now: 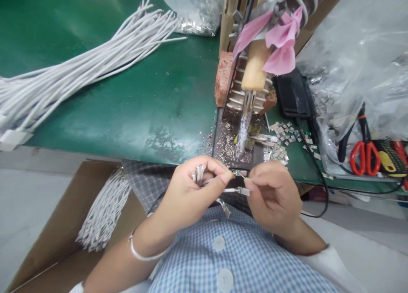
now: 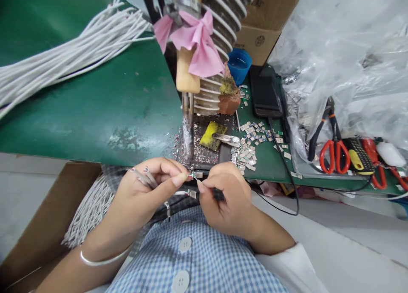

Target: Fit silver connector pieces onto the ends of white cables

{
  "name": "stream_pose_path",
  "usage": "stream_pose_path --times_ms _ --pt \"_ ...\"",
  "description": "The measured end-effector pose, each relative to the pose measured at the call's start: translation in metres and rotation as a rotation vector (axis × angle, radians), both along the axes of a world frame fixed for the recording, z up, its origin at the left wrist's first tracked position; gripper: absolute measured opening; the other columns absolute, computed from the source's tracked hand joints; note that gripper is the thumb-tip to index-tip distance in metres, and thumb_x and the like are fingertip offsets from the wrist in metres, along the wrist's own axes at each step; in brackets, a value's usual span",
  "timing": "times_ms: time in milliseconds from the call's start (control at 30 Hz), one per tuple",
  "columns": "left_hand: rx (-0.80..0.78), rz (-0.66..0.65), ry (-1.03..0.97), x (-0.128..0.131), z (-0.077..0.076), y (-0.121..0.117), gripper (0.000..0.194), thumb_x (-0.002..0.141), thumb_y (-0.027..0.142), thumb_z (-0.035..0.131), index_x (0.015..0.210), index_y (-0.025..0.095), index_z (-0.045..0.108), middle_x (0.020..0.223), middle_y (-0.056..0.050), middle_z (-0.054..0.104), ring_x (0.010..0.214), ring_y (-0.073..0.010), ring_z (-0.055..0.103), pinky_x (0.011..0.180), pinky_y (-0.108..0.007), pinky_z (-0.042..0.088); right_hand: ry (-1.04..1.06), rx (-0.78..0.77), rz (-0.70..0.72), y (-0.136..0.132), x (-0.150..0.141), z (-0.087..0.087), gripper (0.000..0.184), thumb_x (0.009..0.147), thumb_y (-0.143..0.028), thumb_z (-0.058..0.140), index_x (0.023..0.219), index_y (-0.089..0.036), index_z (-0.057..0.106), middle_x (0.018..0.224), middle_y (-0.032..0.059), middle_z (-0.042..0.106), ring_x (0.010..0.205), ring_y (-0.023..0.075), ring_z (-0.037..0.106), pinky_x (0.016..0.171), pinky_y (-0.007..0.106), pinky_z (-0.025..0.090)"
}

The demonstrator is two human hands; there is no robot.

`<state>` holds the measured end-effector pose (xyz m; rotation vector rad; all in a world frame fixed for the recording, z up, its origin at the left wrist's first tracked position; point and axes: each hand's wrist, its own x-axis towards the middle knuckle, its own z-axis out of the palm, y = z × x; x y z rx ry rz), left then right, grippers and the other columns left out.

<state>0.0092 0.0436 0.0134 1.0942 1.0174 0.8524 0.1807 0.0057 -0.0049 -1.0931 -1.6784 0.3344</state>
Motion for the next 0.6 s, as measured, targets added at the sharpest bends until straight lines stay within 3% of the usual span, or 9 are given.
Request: stream_pose_path --times_ms 167,600 --pt "0.081 0.015 -0.059 0.002 0.003 0.002 0.013 0.084 0.011 0.069 0.072 0.018 0.068 0.08 0.001 0.071 0.073 -0.0087 0.064 0.063 -0.016 0.05 -0.019 0.08 0.031 0.007 -0.001 0.001 0.026 0.079 0.001 0.06 0.097 -0.018 0.057 0.094 0.0046 0.063 0.09 0.0156 0.067 0.08 0.031 0.06" --pt "0.075 -0.008 -0.057 0.004 0.006 0.006 0.012 0.083 0.011 0.068 0.072 0.016 0.068 0.079 0.0 0.069 0.071 -0.0095 0.063 0.06 -0.018 0.048 -0.031 0.157 -0.004 0.013 -0.005 0.001 0.021 0.08 0.001 0.06 0.091 -0.017 0.058 0.092 0.0041 0.063 0.09 0.0163 0.068 0.078 0.032 0.061"
